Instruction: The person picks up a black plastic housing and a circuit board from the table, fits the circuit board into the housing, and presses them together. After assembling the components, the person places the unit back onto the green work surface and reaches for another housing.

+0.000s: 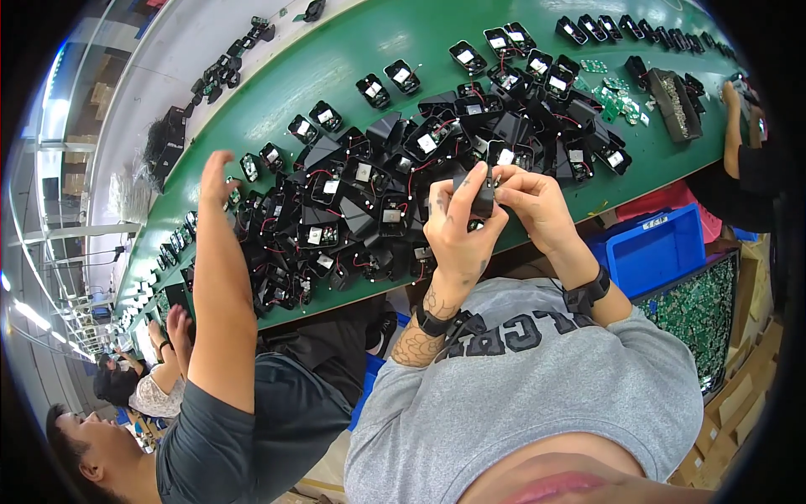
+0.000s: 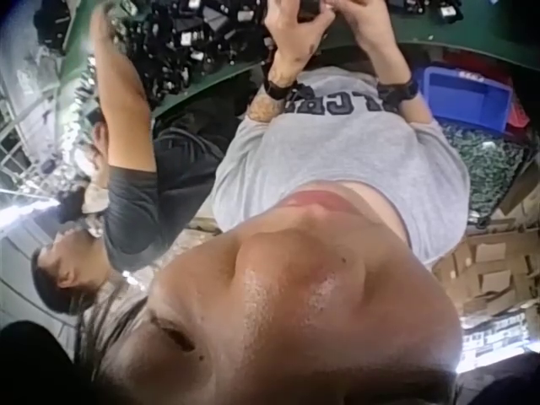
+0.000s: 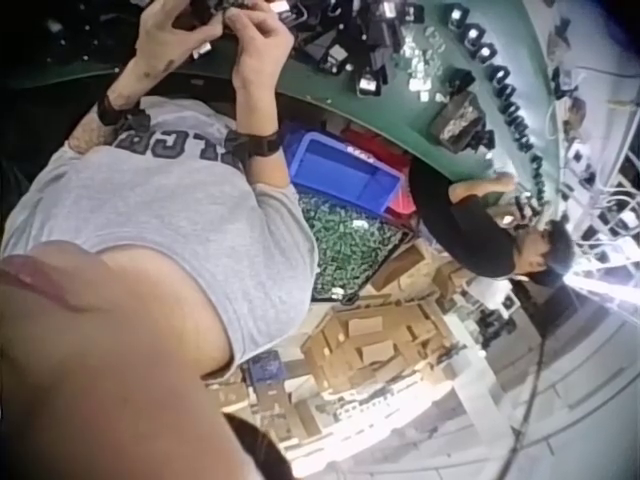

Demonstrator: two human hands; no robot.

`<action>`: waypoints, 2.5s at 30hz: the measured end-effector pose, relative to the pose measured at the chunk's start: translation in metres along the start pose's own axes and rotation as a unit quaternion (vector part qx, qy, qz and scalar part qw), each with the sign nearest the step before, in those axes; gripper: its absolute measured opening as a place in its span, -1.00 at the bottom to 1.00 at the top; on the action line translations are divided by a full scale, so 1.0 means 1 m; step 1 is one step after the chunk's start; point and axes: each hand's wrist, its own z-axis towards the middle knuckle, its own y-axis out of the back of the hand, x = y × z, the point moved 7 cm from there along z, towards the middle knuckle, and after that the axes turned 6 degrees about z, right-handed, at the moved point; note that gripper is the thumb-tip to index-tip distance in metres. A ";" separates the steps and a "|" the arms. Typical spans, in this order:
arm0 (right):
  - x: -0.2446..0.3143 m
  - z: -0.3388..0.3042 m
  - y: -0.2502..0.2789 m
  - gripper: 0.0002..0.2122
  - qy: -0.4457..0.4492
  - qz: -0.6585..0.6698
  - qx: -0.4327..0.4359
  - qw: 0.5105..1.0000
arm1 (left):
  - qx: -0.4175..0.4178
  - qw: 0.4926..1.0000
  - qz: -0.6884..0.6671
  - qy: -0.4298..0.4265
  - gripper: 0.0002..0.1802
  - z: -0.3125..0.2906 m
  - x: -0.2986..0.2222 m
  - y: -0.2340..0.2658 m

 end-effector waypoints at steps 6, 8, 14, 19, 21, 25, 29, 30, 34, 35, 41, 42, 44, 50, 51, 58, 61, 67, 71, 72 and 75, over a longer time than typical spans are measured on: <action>-0.002 0.000 -0.001 -0.97 0.011 0.037 0.001 0.999 | -0.011 0.999 0.035 -0.033 -0.36 -0.001 -0.008 0.001; -0.001 -0.001 -0.003 -0.98 0.007 0.041 0.001 0.999 | -0.015 0.999 0.028 -0.034 -0.36 -0.002 -0.007 0.002; -0.002 0.008 0.001 -0.72 -0.004 0.029 0.013 0.999 | 0.010 0.997 -0.044 0.061 -0.34 -0.001 0.005 0.002; -0.006 0.006 -0.002 -0.75 -0.040 0.027 0.025 0.999 | 0.027 0.997 -0.036 0.069 -0.35 0.000 0.003 0.005; -0.007 0.006 -0.002 -0.75 -0.057 0.045 0.036 0.997 | 0.023 0.998 -0.032 0.057 -0.37 0.000 0.000 0.005; -0.011 0.009 -0.001 -0.79 -0.084 0.060 0.067 0.992 | 0.030 0.997 -0.035 0.058 -0.38 -0.001 0.003 0.004; -0.011 0.007 -0.005 -0.80 -0.097 0.064 0.113 0.987 | 0.086 0.989 -0.062 0.103 -0.41 -0.002 0.009 0.004; -0.011 0.005 -0.005 -0.80 -0.089 0.055 0.104 0.989 | 0.084 0.985 -0.093 0.122 -0.41 -0.005 0.011 0.004; -0.008 0.001 -0.005 -0.79 -0.057 0.066 0.101 0.991 | 0.090 0.978 -0.131 0.134 -0.39 -0.008 0.017 0.002; -0.005 0.000 -0.006 -0.80 -0.034 0.045 0.111 0.992 | 0.090 0.978 -0.131 0.135 -0.39 -0.008 0.016 0.003; 0.003 -0.002 -0.005 -0.80 0.024 -0.017 0.116 0.993 | 0.105 0.977 -0.128 0.137 -0.39 -0.007 0.013 0.002; 0.005 -0.002 -0.007 -0.79 0.026 -0.020 0.110 0.993 | 0.104 0.977 -0.128 0.138 -0.39 -0.007 0.013 0.003; 0.016 -0.007 -0.015 -0.77 0.047 -0.034 0.066 0.996 | 0.101 0.977 -0.126 0.139 -0.39 -0.007 0.013 0.003; 0.037 -0.015 -0.013 -0.81 0.249 -0.245 0.050 0.936 | 0.080 0.984 -0.094 0.127 -0.39 -0.002 0.009 0.006; 0.039 -0.018 -0.019 -0.83 0.258 -0.317 0.061 0.911 | 0.058 0.986 -0.094 0.128 -0.39 -0.001 0.009 0.008; 0.034 -0.014 -0.018 -0.89 0.225 -0.304 0.033 0.925 | 0.025 0.994 -0.072 0.077 -0.39 0.002 0.004 0.010; 0.038 -0.014 -0.023 -0.90 0.225 -0.325 0.049 0.917 | 0.028 0.994 -0.068 0.077 -0.38 0.000 0.006 0.010; 0.039 -0.014 -0.021 -0.91 0.164 -0.303 0.084 0.935 | 0.048 0.992 -0.062 0.094 -0.38 0.001 0.008 0.009; 0.043 -0.013 -0.020 -0.90 0.189 -0.335 0.084 0.919 | 0.060 0.995 -0.047 0.067 -0.41 0.001 0.004 0.008; 0.044 -0.013 -0.020 -0.90 0.189 -0.336 0.081 0.919 | 0.064 0.994 -0.047 0.070 -0.41 0.001 0.004 0.008; 0.047 -0.013 -0.022 -0.89 0.194 -0.348 0.079 0.914 | 0.072 0.994 -0.040 0.070 -0.41 0.002 0.003 0.009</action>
